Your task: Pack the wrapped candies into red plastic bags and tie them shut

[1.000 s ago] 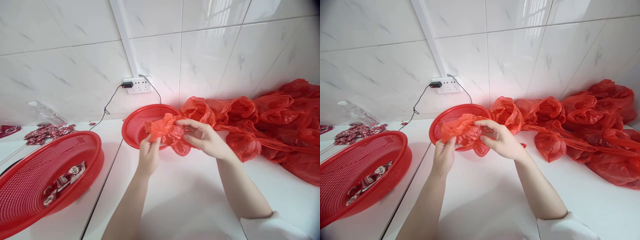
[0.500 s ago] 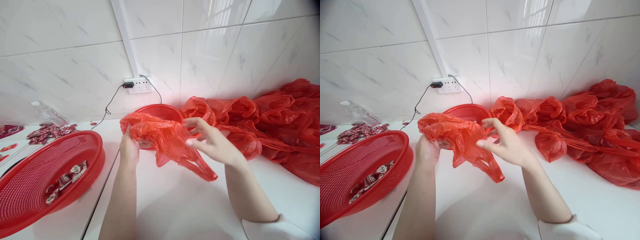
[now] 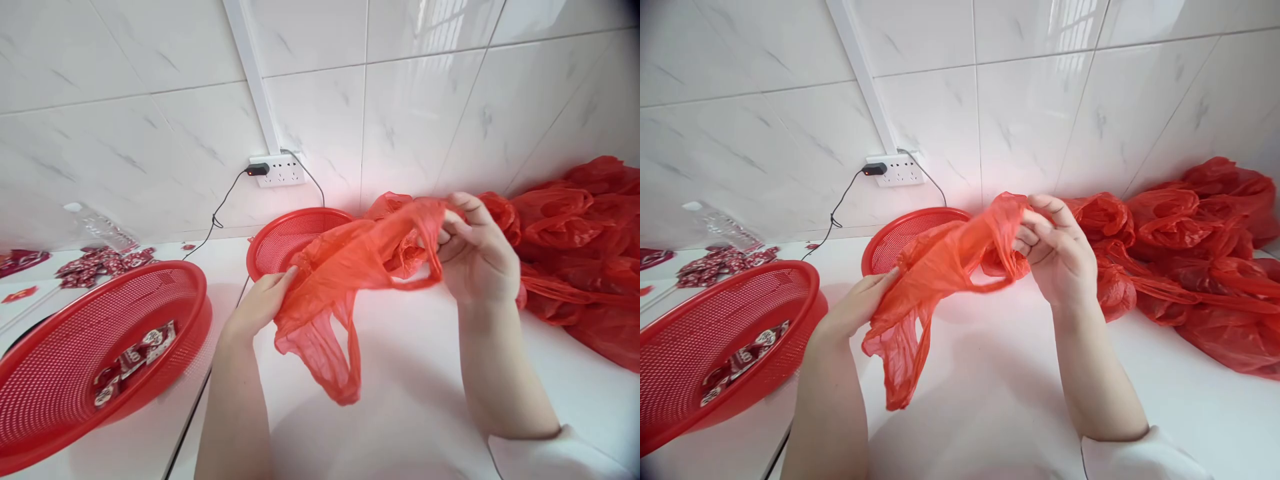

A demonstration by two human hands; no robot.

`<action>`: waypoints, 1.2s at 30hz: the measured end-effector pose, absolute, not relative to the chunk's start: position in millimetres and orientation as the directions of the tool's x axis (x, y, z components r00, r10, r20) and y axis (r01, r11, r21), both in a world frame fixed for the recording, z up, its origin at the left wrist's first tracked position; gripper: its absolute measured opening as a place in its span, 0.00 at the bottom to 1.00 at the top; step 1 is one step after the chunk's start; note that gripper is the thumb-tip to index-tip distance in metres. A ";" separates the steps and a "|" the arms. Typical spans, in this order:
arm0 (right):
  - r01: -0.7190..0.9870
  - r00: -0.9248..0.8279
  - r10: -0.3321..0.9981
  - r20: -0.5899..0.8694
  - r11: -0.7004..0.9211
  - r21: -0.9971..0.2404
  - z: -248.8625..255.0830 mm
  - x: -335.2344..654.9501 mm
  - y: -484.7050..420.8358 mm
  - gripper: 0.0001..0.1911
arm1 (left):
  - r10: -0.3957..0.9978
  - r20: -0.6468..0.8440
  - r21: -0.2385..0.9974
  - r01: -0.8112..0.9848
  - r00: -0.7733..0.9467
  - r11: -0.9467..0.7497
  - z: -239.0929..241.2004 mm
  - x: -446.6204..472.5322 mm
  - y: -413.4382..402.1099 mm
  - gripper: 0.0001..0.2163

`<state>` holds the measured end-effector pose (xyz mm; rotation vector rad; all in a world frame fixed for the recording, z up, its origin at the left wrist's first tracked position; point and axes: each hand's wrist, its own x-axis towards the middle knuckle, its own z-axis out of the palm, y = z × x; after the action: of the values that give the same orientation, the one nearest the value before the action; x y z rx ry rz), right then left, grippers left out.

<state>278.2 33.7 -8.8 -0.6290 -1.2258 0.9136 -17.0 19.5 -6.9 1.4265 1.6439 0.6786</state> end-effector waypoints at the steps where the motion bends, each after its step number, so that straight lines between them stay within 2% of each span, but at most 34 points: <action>1: -0.221 0.043 0.827 0.561 0.555 -0.802 -8.3 277.2 31.2 0.13 | 0.963 -0.267 0.819 0.537 0.045 0.202 -5.9 -14.3 18.5 0.22; 3: -0.126 -0.061 0.770 0.635 0.625 -0.770 -6.9 272.2 24.8 0.21 | 0.946 -0.306 0.803 0.563 0.109 0.195 -5.0 -8.1 17.7 0.22; 5: 0.077 -0.163 0.734 0.660 0.676 -0.733 -6.0 266.2 19.1 0.28 | 0.935 -0.332 0.772 0.605 0.123 0.195 -5.9 -2.8 18.0 0.22; 6: 0.211 -0.203 0.732 0.650 0.681 -0.701 -6.0 263.7 17.2 0.29 | 0.931 -0.341 0.750 0.634 0.128 0.188 -7.0 -1.1 18.2 0.22; 7: 0.341 -0.229 0.739 0.634 0.671 -0.659 -6.4 261.8 16.0 0.26 | 0.926 -0.348 0.728 0.664 0.144 0.171 -8.4 0.0 18.3 0.23; 9: 0.551 -0.238 0.776 0.584 0.603 -0.577 -7.9 260.1 15.3 0.09 | 0.918 -0.349 0.681 0.724 0.191 0.108 -11.5 0.7 17.4 0.23; 10: 0.628 -0.224 0.801 0.556 0.555 -0.546 -8.8 260.2 15.4 0.05 | 0.924 -0.326 0.651 0.757 0.199 0.066 -12.5 0.9 15.9 0.23; 11: 0.691 -0.202 0.830 0.521 0.497 -0.524 -9.4 260.8 15.6 0.12 | 0.944 -0.274 0.612 0.791 0.184 0.024 -12.7 1.5 13.7 0.22; 13: 0.774 -0.157 0.893 0.421 0.376 -0.509 -9.1 262.7 15.1 0.20 | 0.995 -0.060 0.529 0.848 0.084 -0.039 -9.8 5.2 5.8 0.19; 15: 0.792 -0.135 0.949 0.284 0.275 -0.545 -6.6 264.5 13.3 0.22 | 0.981 0.193 0.495 0.862 0.017 -0.112 -3.0 13.6 -6.8 0.15; 16: 0.775 -0.136 0.969 0.205 0.233 -0.588 -4.8 264.9 12.1 0.22 | 0.962 0.269 0.511 0.840 0.047 -0.184 1.0 19.7 -14.8 0.13; 17: 0.742 -0.146 0.981 0.130 0.195 -0.642 -3.0 265.0 10.9 0.21 | 0.948 0.280 0.540 0.792 0.151 -0.286 4.6 27.0 -23.6 0.11; 20: 0.599 -0.217 0.976 -0.004 0.130 -0.790 0.4 262.4 8.3 0.20 | 0.804 0.133 0.589 0.606 0.579 -0.534 7.0 53.7 -50.6 0.12; 23: 0.520 -0.239 0.970 0.040 0.163 -0.838 0.2 257.1 7.0 0.18 | 0.694 0.002 0.450 0.619 0.720 -0.643 -6.4 80.9 -70.4 0.10; 26: 0.521 -0.214 0.975 0.055 0.162 -0.838 -0.6 252.9 4.5 0.15 | 0.731 -0.120 0.214 0.737 0.672 -0.642 -24.2 99.4 -79.8 0.17; 28: 0.530 -0.227 0.973 0.042 0.160 -0.833 -0.3 251.7 2.0 0.13 | 0.759 -0.165 0.127 0.777 0.629 -0.617 -31.7 105.5 -81.9 0.22; 30: 0.557 -0.246 0.967 0.066 0.197 -0.807 0.4 251.4 -0.9 0.10 | 0.768 -0.130 0.148 0.778 0.627 -0.610 -35.4 108.6 -81.3 0.23; 33: 0.586 -0.291 0.946 0.145 0.296 -0.755 1.9 249.7 -5.1 0.05 | 0.793 0.043 0.279 0.755 0.607 -0.593 -41.0 112.8 -73.5 0.23; 36: 0.456 -0.381 0.905 0.188 0.361 -0.814 2.9 245.2 -8.5 0.06 | 0.858 0.082 0.293 0.811 0.507 -0.507 -54.2 117.1 -56.4 0.19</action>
<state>245.2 -8.5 2.9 -1.1770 -1.9822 0.8981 117.1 -56.4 -54.2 2.5330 1.4247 0.3196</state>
